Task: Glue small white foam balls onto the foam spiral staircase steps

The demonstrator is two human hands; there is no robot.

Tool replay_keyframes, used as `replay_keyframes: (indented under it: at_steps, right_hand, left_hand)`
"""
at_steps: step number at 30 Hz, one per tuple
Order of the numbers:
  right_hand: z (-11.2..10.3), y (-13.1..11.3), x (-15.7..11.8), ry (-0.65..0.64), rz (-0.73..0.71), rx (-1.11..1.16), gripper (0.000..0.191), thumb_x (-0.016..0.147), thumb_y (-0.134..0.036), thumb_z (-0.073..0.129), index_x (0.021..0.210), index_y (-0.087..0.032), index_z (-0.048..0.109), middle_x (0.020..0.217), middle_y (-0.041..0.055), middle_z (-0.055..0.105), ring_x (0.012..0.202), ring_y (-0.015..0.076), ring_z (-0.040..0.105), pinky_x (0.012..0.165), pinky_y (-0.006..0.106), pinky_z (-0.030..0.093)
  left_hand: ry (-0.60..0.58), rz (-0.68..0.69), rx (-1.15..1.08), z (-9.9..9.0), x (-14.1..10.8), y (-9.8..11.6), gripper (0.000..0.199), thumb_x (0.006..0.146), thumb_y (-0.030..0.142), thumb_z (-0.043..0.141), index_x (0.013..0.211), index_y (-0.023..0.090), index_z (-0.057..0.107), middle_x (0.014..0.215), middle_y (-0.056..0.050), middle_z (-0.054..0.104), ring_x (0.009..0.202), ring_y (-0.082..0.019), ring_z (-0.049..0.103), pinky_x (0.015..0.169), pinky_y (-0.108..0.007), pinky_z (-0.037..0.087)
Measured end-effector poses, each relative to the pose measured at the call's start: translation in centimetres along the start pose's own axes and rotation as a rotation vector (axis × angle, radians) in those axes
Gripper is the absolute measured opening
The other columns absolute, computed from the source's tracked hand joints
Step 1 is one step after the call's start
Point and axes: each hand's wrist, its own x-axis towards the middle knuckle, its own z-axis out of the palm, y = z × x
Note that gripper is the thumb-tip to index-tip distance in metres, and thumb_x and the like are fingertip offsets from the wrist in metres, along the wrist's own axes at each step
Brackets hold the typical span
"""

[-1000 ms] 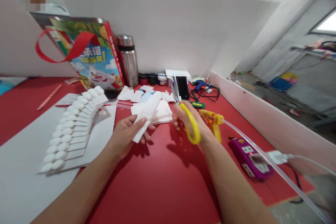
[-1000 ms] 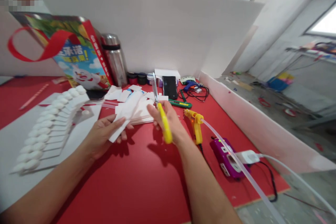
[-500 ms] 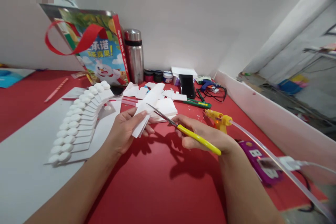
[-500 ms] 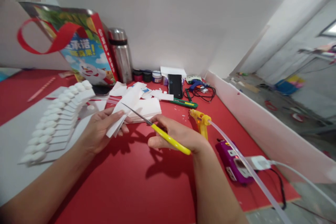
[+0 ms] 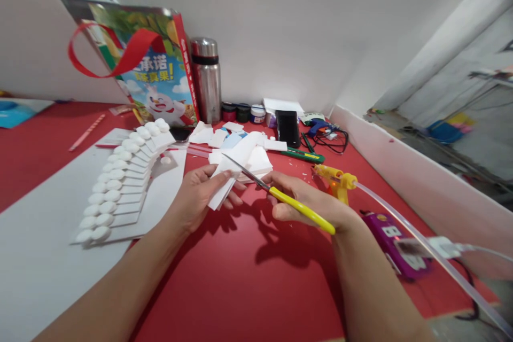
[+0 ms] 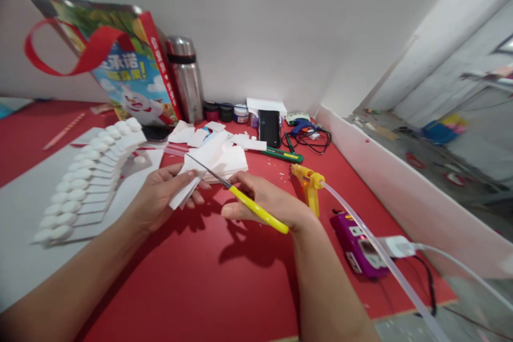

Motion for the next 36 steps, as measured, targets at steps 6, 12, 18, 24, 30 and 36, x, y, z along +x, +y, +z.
replay_keyframes:
  at_steps: [6, 12, 18, 24, 30, 36]
  right_hand:
    - [0.05, -0.1, 0.12, 0.008, 0.028, -0.015, 0.055, 0.08, -0.055, 0.078, 0.117, -0.019, 0.059, 0.1, 0.002, 0.063, 0.081, 0.0157, 0.055, 0.07, 0.025, 0.043]
    - [0.24, -0.16, 0.32, -0.003, 0.037, 0.052, 0.056, 0.077, -0.056, 0.08, 0.113, -0.018, 0.058, 0.096, 0.0014, 0.062, 0.08, 0.0162, 0.056, 0.07, 0.027, 0.044]
    - [0.29, -0.58, 0.55, 0.03, 0.056, 0.029, 0.059, 0.071, -0.059, 0.083, 0.106, -0.017, 0.06, 0.081, -0.0028, 0.054, 0.07, 0.0126, 0.046, 0.063, 0.026, 0.039]
    - [0.2, -0.09, 0.54, 0.035, 0.046, 0.035, 0.054, 0.074, -0.058, 0.082, 0.104, -0.018, 0.061, 0.08, -0.0027, 0.053, 0.069, 0.0123, 0.045, 0.062, 0.025, 0.037]
    - [0.19, -0.01, 0.49, 0.056, 0.083, 0.026, 0.042, 0.077, -0.045, 0.083, 0.105, -0.019, 0.065, 0.082, -0.0024, 0.063, 0.07, 0.0128, 0.053, 0.064, 0.025, 0.039]
    - [0.37, 0.02, 0.55, 0.071, 0.096, 0.075, 0.037, 0.076, -0.038, 0.084, 0.101, -0.018, 0.066, 0.076, -0.0042, 0.061, 0.062, 0.0094, 0.048, 0.056, 0.022, 0.035]
  left_hand:
    - [-0.01, -0.007, 0.008, 0.15, 0.09, -0.18, 0.032, 0.078, 0.039, 0.081, 0.093, 0.011, 0.072, 0.079, -0.009, 0.079, 0.052, -0.016, 0.07, 0.045, -0.022, 0.053]
    - [-0.005, -0.009, 0.009, 0.2, 0.15, -0.26, 0.034, 0.078, 0.04, 0.082, 0.094, 0.011, 0.072, 0.078, -0.009, 0.079, 0.051, -0.016, 0.069, 0.045, -0.022, 0.053]
    - [-0.027, -0.003, -0.003, 0.09, 0.08, -0.41, 0.029, 0.081, 0.037, 0.08, 0.094, 0.011, 0.073, 0.081, -0.008, 0.079, 0.053, -0.014, 0.07, 0.046, -0.021, 0.054]
    - [-0.039, -0.008, -0.03, 0.1, 0.19, -0.43, 0.026, 0.081, 0.035, 0.081, 0.091, 0.012, 0.074, 0.077, -0.006, 0.078, 0.052, -0.014, 0.07, 0.047, -0.02, 0.054]
    - [-0.044, -0.011, -0.045, -0.13, 0.27, -0.67, 0.026, 0.082, 0.034, 0.08, 0.093, 0.012, 0.073, 0.079, -0.006, 0.078, 0.052, -0.013, 0.07, 0.048, -0.021, 0.056]
    - [-0.027, -0.021, -0.034, -0.1, 0.34, -0.65, 0.027, 0.081, 0.034, 0.081, 0.091, 0.011, 0.072, 0.079, -0.007, 0.078, 0.052, -0.014, 0.069, 0.047, -0.021, 0.055]
